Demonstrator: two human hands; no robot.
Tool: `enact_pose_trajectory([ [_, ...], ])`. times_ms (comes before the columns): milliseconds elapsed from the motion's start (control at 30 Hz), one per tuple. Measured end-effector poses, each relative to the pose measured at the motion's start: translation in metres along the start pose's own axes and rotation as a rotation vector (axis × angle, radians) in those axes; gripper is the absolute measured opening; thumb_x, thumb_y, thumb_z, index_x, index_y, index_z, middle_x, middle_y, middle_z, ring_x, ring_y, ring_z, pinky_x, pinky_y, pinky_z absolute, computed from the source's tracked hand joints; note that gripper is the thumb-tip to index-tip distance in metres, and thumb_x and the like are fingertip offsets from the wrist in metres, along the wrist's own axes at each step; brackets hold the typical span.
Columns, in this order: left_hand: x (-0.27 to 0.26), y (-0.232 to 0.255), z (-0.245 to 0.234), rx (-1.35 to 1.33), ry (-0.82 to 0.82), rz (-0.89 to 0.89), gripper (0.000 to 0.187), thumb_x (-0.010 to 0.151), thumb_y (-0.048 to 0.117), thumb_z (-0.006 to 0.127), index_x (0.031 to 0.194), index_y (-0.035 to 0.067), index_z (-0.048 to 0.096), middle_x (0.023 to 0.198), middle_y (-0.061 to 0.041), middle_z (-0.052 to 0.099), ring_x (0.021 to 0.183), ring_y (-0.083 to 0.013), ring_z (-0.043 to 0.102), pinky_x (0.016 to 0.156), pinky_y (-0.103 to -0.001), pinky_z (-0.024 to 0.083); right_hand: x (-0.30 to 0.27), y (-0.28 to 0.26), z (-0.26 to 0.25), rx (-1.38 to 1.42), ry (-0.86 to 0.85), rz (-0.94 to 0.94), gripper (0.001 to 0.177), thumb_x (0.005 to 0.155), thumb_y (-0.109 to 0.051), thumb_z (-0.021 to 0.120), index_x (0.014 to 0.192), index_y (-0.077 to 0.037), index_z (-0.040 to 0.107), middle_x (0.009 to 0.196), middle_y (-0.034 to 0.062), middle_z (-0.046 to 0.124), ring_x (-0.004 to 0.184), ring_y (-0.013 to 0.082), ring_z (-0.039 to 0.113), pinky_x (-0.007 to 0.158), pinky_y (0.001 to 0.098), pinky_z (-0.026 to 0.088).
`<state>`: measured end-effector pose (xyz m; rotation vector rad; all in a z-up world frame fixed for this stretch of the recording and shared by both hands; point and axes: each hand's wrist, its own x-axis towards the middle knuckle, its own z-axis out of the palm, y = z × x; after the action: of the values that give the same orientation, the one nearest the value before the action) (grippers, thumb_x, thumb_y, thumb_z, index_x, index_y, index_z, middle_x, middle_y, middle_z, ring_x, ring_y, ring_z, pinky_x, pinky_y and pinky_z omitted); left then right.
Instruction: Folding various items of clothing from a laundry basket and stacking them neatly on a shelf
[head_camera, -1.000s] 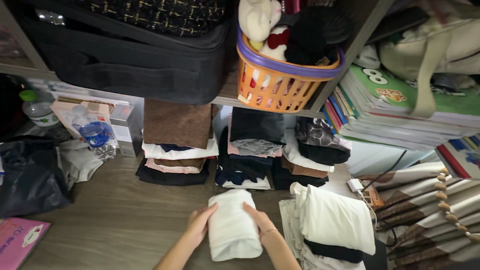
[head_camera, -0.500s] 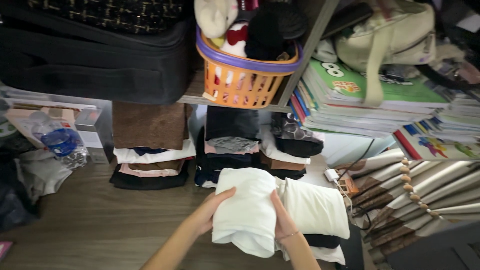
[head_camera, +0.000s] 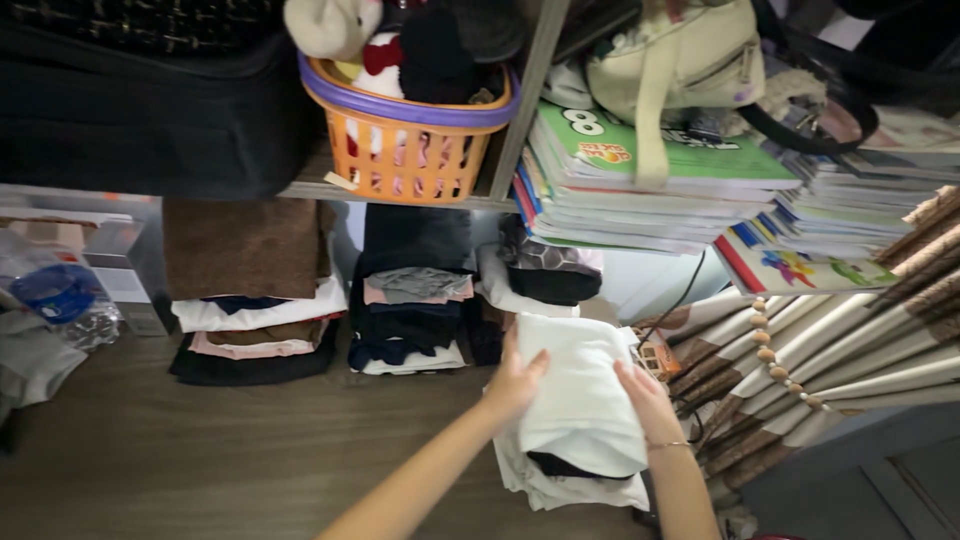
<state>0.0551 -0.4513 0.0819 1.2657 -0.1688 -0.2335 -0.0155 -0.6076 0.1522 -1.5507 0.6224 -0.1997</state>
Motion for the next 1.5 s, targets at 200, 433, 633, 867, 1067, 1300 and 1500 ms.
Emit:
enact_pose_trajectory([
  [200,0.002,-0.037,0.03,0.272,0.02,-0.079,0.084,0.081,0.027,0.058,0.139,0.013,0.0,0.146,-0.008,0.017,0.133,-0.022,0.025,0.106,-0.032,0.024,0.073,0.063,-0.043,-0.328,0.06,-0.348,0.041,0.077,-0.019,0.063,0.112,-0.003,0.052,0.105,0.0121,0.062,0.091,0.0192,0.059,0.081,0.0293,0.046],
  [433,-0.015,-0.019,0.034,0.347,0.114,-0.048,0.071,0.084,0.023,0.053,0.139,0.011,0.01,0.146,-0.01,0.017,0.134,-0.0238,0.021,0.107,-0.033,0.023,0.066,0.059,-0.034,-0.623,0.082,-0.471,0.045,0.076,-0.026,0.062,0.117,-0.009,0.052,0.111,0.0072,0.062,0.1,0.0205,0.058,0.085,0.0308,0.044],
  [633,-0.043,0.023,0.045,0.354,-0.056,-0.034,0.064,0.091,0.014,0.036,0.14,0.009,-0.005,0.149,-0.007,-0.001,0.138,-0.0193,0.001,0.111,-0.034,0.006,0.093,0.059,-0.034,-0.674,0.185,-0.567,0.046,0.074,-0.032,0.062,0.115,-0.013,0.057,0.112,0.0074,0.061,0.103,0.0226,0.057,0.084,0.0337,0.042],
  [867,-0.044,0.036,0.046,1.109,-0.135,0.376,0.058,0.091,0.013,0.037,0.141,0.006,0.007,0.147,-0.013,-0.004,0.135,-0.0306,-0.004,0.107,-0.048,0.002,0.096,0.069,-0.027,-0.769,0.227,-0.734,0.044,0.081,-0.026,0.056,0.117,-0.002,0.054,0.116,0.0144,0.057,0.108,0.0273,0.052,0.093,0.0369,0.039],
  [1067,-0.026,0.018,0.039,1.422,-0.45,0.307,0.054,0.091,0.037,0.02,0.14,0.017,0.011,0.149,-0.002,0.002,0.136,-0.019,-0.001,0.108,-0.044,-0.004,0.081,0.088,-0.017,-0.846,0.243,-0.652,0.044,0.087,-0.027,0.046,0.124,-0.003,0.046,0.124,0.0148,0.05,0.116,0.0266,0.044,0.099,0.0403,0.036],
  [1300,0.005,-0.028,0.039,1.313,-0.282,0.595,0.053,0.087,0.034,0.036,0.134,0.011,0.034,0.143,-0.013,0.023,0.133,-0.0286,0.017,0.104,-0.051,0.007,0.042,0.055,-0.025,-0.481,0.365,-0.806,0.032,0.085,-0.006,0.043,0.115,-0.008,0.055,0.113,0.012,0.059,0.104,0.0262,0.058,0.088,0.0331,0.043],
  [1500,-0.004,-0.003,0.056,1.243,-0.329,0.626,0.051,0.088,0.031,0.036,0.132,0.004,0.036,0.142,-0.016,0.025,0.133,-0.0282,0.017,0.106,-0.049,0.005,0.012,0.045,-0.03,-0.276,0.204,-0.567,0.065,0.064,0.016,0.022,0.114,-0.008,0.056,0.119,0.0102,0.058,0.115,0.0255,0.055,0.084,0.0293,0.047],
])
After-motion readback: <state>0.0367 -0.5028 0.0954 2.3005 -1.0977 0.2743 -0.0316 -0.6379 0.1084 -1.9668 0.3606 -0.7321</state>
